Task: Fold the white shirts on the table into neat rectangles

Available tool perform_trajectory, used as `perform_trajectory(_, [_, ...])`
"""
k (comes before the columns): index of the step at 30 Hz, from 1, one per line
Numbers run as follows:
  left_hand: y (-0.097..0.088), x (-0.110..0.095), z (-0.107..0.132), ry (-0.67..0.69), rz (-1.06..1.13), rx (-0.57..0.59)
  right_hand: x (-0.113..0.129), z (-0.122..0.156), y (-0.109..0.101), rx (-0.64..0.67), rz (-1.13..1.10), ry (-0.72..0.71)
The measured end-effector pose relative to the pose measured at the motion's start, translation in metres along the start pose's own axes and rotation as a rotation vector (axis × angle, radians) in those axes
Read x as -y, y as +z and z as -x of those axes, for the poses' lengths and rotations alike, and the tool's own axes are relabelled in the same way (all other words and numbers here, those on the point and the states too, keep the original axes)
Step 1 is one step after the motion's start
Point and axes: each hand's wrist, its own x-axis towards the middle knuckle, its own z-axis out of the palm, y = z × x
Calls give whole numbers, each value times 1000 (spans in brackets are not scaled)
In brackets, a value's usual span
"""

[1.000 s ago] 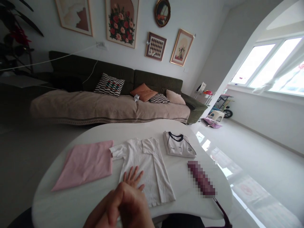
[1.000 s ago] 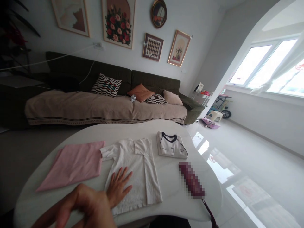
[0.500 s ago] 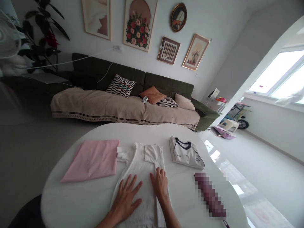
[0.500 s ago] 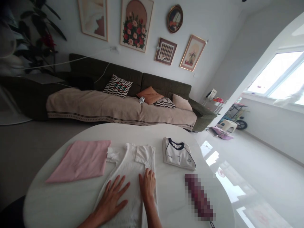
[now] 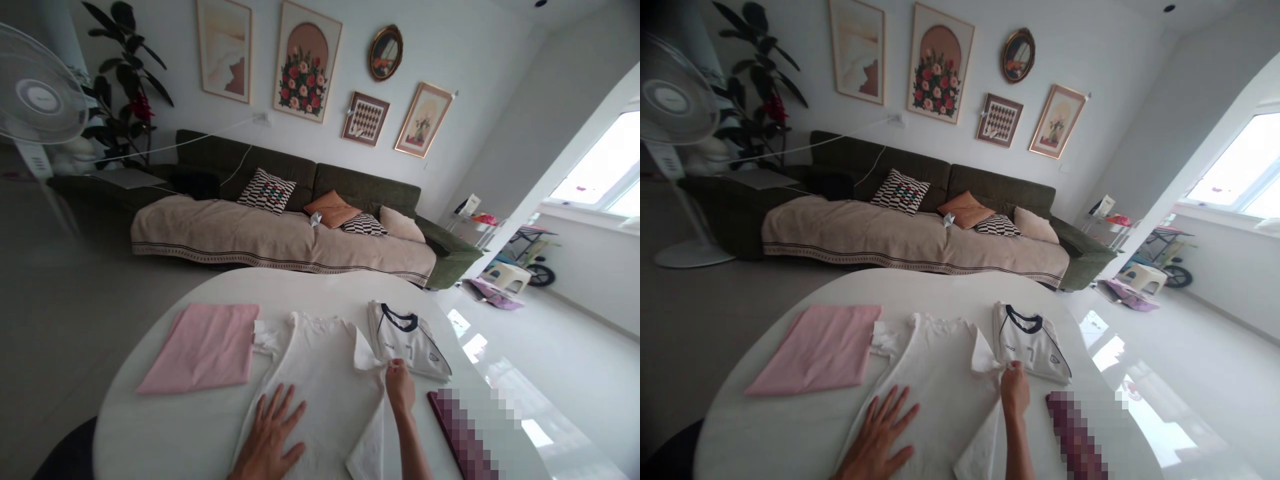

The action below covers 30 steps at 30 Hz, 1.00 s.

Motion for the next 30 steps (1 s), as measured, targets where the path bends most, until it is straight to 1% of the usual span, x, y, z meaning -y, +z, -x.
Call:
perform_trajectory(1, [-1,-1,0,-4,-2,-17,-4,9,-2,-20,3,13])
perform_trajectory(2, [-2,-3,0,-6,-7,-33,-3,23,-1,-28,-4,-5])
perform_trajectory(3, [-2,-4,1,-7,-13,-46,1,41,4,-22,-26,-62])
perform_trajectory(4, [-2,-5,1,-6,-22,-56,8,61,12,0,-50,-143])
perform_trajectory(6, [-2,-6,1,3,-41,-76,25,104,32,96,-128,-420])
perform_trajectory(7, [-2,-6,1,7,-51,-89,31,123,42,162,-130,-534])
perform_trajectory(8, [-2,-6,1,11,-62,-104,34,138,51,225,-117,-618])
perform_trajectory(9, [-1,-5,1,12,-71,-120,33,148,57,275,-86,-658])
perform_trajectory(10, [0,-5,1,12,-79,-134,26,153,60,306,-44,-654])
perform_trajectory(11, [1,-4,1,10,-85,-144,14,154,60,316,4,-614])
perform_trajectory(13, [2,-4,2,6,-86,-149,-25,143,53,282,124,-471])
perform_trajectory(16, [4,-3,2,0,-69,-121,-97,116,28,212,359,-225])
perform_trajectory(17, [4,-4,1,-3,-61,-107,-117,110,19,189,424,-157])
perform_trajectory(18, [4,-4,1,-7,-53,-93,-131,105,10,164,463,-105])
perform_trajectory(19, [3,-4,1,-10,-46,-81,-137,103,3,144,474,-73])
perform_trajectory(20, [3,-5,0,-13,-40,-73,-135,103,-2,128,454,-73])
perform_trajectory(21, [2,-5,0,-14,-35,-67,-125,105,-3,115,407,-102])
perform_trajectory(22, [2,-5,0,-15,-32,-66,-109,109,-1,111,345,-158])
perform_trajectory(23, [1,-6,-1,-15,-29,-66,-87,113,5,109,275,-239])
perform_trajectory(25, [-1,-6,-1,-13,-23,-63,-39,120,24,107,164,-422])
perform_trajectory(26, [-2,-6,-1,-10,-20,-59,-18,120,34,126,141,-468])
perform_trajectory(28, [-4,-7,0,-4,-14,-51,14,112,51,176,137,-495])
perform_trajectory(30, [-7,-7,1,-4,-9,-44,26,89,58,226,164,-484])
